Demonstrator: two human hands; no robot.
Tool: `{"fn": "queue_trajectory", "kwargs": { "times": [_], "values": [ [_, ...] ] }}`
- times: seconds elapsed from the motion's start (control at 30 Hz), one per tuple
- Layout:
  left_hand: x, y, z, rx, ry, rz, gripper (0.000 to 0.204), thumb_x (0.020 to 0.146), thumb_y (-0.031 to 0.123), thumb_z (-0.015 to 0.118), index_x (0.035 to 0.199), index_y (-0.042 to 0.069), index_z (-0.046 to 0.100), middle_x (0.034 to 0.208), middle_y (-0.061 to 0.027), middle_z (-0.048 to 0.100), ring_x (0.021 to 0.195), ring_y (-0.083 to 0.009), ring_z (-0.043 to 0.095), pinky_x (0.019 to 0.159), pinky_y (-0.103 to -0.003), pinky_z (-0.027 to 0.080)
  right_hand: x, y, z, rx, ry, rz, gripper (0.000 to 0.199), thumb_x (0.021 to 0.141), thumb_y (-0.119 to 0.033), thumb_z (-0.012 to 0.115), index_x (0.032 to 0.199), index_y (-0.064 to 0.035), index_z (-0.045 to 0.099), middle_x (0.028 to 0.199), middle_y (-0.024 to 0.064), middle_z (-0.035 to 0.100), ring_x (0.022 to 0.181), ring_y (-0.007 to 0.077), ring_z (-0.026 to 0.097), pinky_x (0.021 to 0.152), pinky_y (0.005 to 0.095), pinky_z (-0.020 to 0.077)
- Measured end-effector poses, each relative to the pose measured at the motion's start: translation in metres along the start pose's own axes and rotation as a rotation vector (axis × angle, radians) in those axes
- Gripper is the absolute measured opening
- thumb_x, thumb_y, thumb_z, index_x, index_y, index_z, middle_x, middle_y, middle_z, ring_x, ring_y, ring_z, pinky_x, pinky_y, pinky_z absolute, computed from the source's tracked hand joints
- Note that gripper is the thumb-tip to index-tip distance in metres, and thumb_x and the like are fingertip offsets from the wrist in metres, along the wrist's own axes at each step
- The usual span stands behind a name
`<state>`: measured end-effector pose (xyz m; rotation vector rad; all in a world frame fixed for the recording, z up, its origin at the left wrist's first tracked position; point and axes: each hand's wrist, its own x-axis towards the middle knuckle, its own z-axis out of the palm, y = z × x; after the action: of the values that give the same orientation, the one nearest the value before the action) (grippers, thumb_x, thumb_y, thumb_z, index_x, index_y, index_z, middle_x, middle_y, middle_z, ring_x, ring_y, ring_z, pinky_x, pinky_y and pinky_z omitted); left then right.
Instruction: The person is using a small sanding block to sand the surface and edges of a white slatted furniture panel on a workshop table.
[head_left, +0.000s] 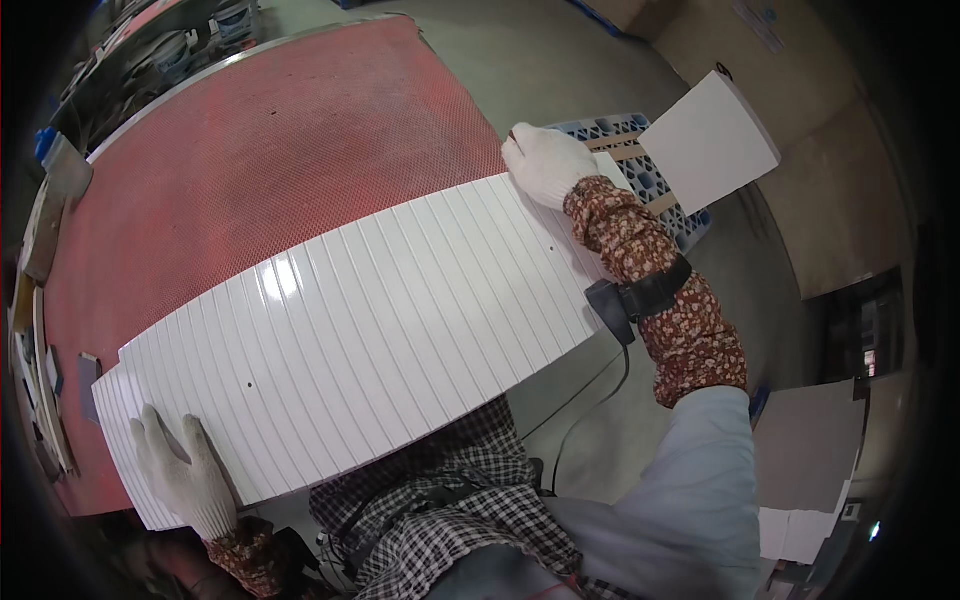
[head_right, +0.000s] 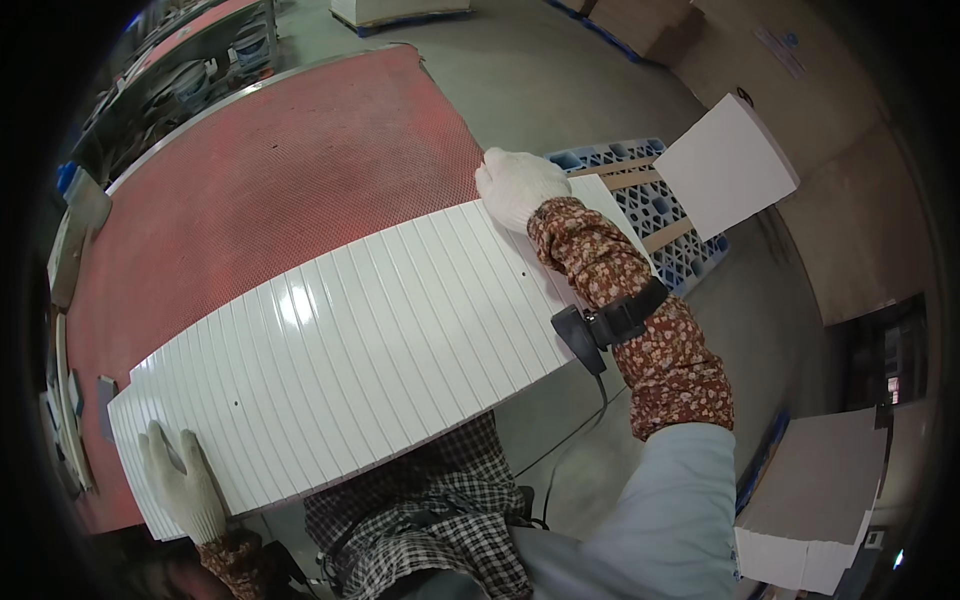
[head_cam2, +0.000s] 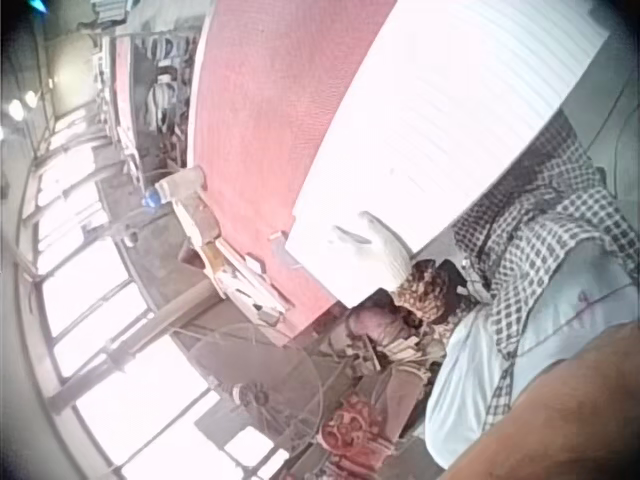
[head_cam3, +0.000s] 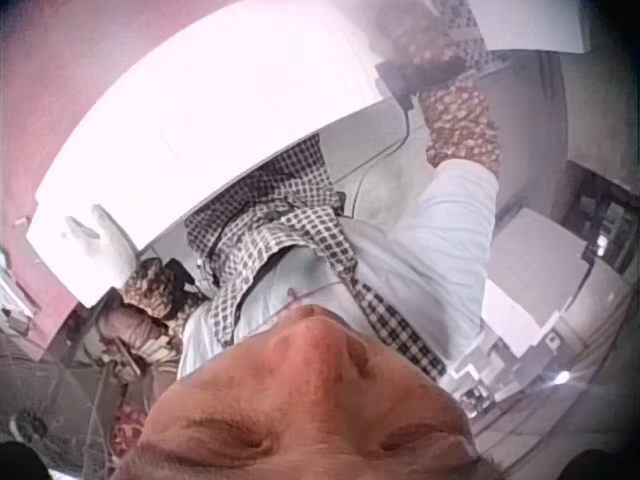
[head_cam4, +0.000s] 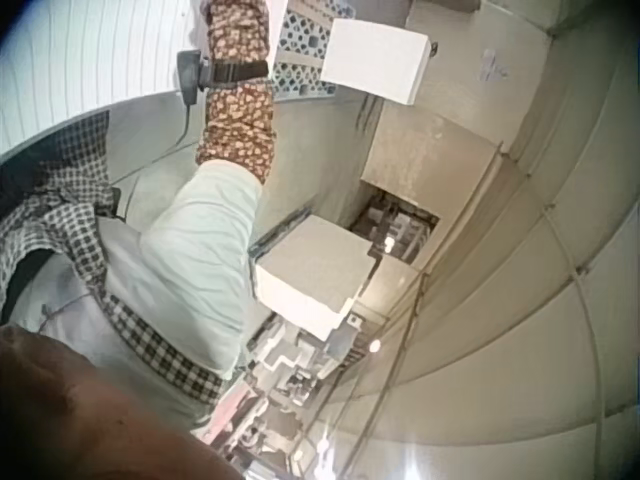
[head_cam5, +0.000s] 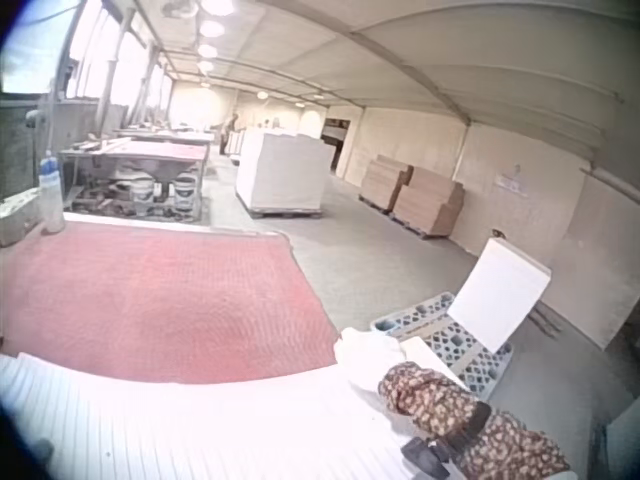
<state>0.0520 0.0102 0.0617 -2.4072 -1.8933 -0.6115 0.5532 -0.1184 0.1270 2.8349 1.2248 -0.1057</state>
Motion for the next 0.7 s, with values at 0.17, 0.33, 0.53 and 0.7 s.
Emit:
{"fn": "queue_trajectory", "kwargs": {
  "times": [0.17,0.33,0.53,0.7],
  "values": [
    [0.002,0.002,0.001,-0.050,0.012,-0.012,0.057,0.099,0.030,0.067,0.146,0.001,0.054,0.156,-0.0295,0.044,0.144,-0.0439,0.042,0.119,-0.049,0.034,-0.021,0.002,0.003,0.052,0.019,0.042,0.046,0.109,-0.038,0.036,0.120,-0.0009,0.061,0.110,0.0227,0.073,0.105,0.0406,0.070,0.094,0.0534,0.0534],
    [0.002,-0.001,0.003,-0.059,0.009,-0.023,0.058,0.099,0.032,0.066,0.147,0.001,0.053,0.156,-0.0286,0.044,0.144,-0.0436,0.043,0.119,-0.049,0.035,-0.097,0.018,0.010,0.061,-0.005,0.060,0.043,0.107,-0.039,0.038,0.115,-0.0028,0.061,0.093,0.0232,0.072,0.091,0.0420,0.070,0.085,0.0549,0.0529],
    [0.004,-0.004,0.003,-0.052,-0.027,-0.023,0.060,0.102,0.039,0.063,0.148,0.002,0.053,0.157,-0.0288,0.044,0.146,-0.0423,0.041,0.120,-0.047,0.033,-0.213,0.048,0.024,0.118,0.047,0.043,0.036,0.107,-0.039,0.046,0.104,-0.0052,0.060,0.070,0.0188,0.068,0.067,0.0414,0.068,0.064,0.0534,0.0535],
    [0.000,0.001,0.000,0.047,-0.041,-0.042,0.061,0.102,0.040,0.061,0.149,0.002,0.052,0.157,-0.0292,0.043,0.146,-0.0430,0.041,0.120,-0.047,0.034,-0.262,0.050,0.039,-0.054,-0.245,0.107,0.034,0.106,-0.038,0.050,0.101,-0.0055,0.061,0.072,0.0205,0.068,0.070,0.0426,0.069,0.066,0.0533,0.0544]
  ]
}}
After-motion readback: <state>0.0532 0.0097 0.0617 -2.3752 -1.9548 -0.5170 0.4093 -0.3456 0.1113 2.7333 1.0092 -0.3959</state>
